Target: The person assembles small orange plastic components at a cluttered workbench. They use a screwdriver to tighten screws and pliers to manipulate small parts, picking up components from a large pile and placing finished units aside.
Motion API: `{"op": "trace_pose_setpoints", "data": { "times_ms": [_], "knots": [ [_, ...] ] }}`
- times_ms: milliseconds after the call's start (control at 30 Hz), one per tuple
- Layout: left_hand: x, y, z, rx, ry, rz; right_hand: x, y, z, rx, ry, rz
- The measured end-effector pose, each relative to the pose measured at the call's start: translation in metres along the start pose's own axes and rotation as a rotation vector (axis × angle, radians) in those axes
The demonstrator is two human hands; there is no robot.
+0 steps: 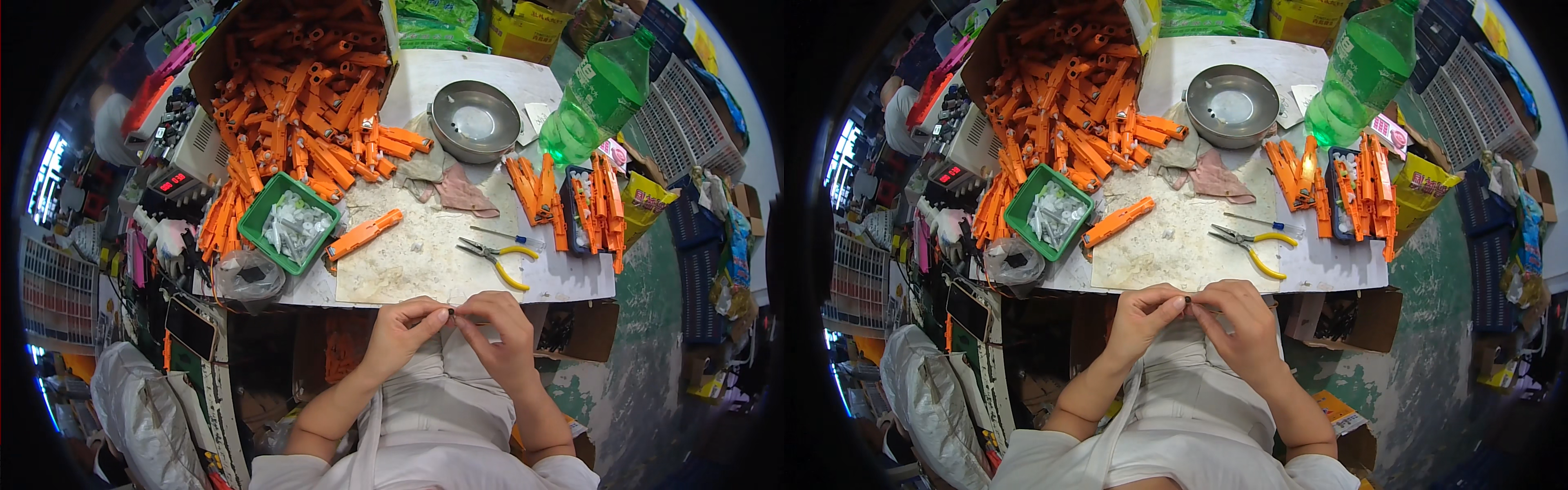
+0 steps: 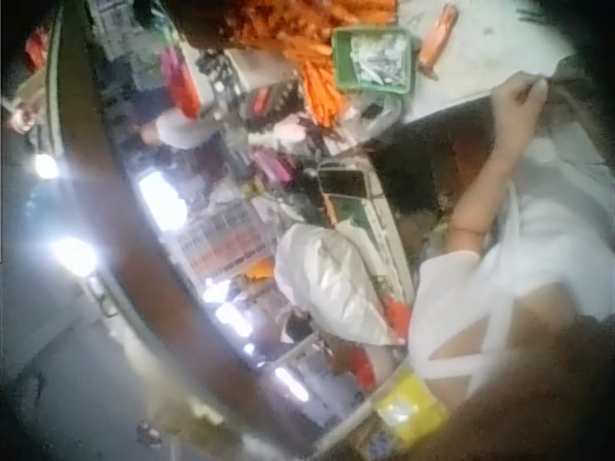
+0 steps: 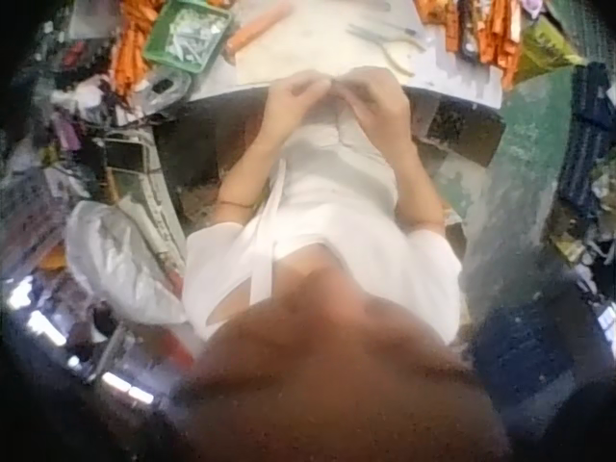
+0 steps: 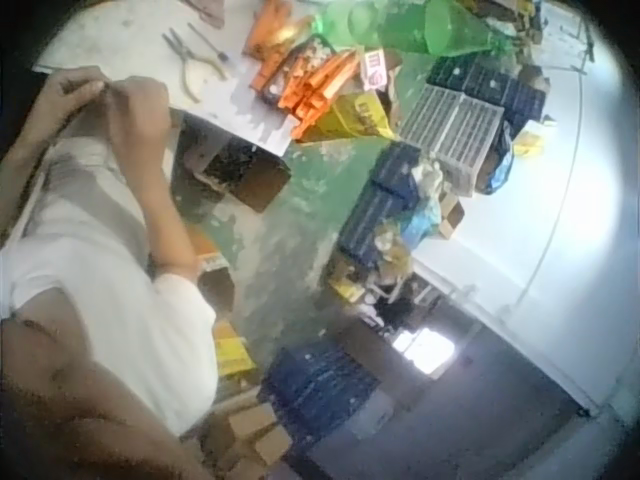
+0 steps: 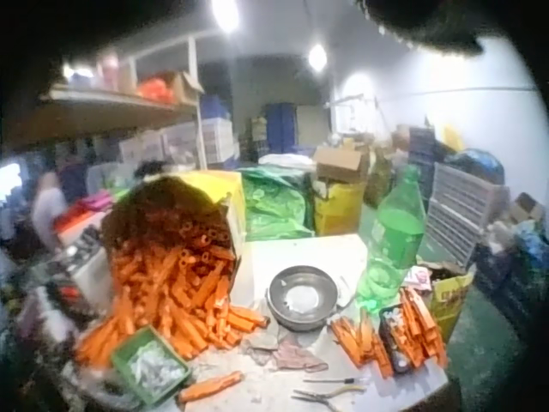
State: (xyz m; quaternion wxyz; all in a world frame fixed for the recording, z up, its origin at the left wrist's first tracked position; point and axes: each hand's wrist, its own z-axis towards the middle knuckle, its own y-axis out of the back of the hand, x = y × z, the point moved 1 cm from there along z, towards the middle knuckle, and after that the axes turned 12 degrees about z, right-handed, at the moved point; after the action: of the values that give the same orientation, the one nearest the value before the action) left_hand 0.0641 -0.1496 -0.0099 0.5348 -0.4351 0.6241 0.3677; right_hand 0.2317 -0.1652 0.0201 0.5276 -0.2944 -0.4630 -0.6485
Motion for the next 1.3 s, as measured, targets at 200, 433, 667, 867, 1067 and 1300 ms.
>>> {"op": "trace_pose_setpoints", "data": {
  "times_ms": [200,433,667,867,1067,1300],
  "knots": [
    [0.003,-0.003,0.002,-0.119,-0.129,0.242,-0.001,-0.002,0.000,0.033,0.260,-0.318],
    [-0.013,-0.013,0.005,-0.149,-0.340,0.692,-0.006,0.003,0.000,0.130,0.220,-0.531],
    [-0.010,-0.010,0.004,-0.139,-0.297,0.612,-0.032,0.035,0.023,-0.144,0.174,-0.450],
    [-0.012,0.020,-0.001,-0.214,-0.307,0.559,-0.051,0.136,0.085,-0.350,0.078,-1.157],
    [-0.017,0.063,-0.020,-0.489,-0.332,0.554,-0.069,0.136,0.089,-0.423,0.145,-1.161],
    [-0.024,0.126,-0.040,-0.959,-0.454,0.971,-0.046,0.048,0.071,-0.224,0.172,-0.731]
  ]
}}
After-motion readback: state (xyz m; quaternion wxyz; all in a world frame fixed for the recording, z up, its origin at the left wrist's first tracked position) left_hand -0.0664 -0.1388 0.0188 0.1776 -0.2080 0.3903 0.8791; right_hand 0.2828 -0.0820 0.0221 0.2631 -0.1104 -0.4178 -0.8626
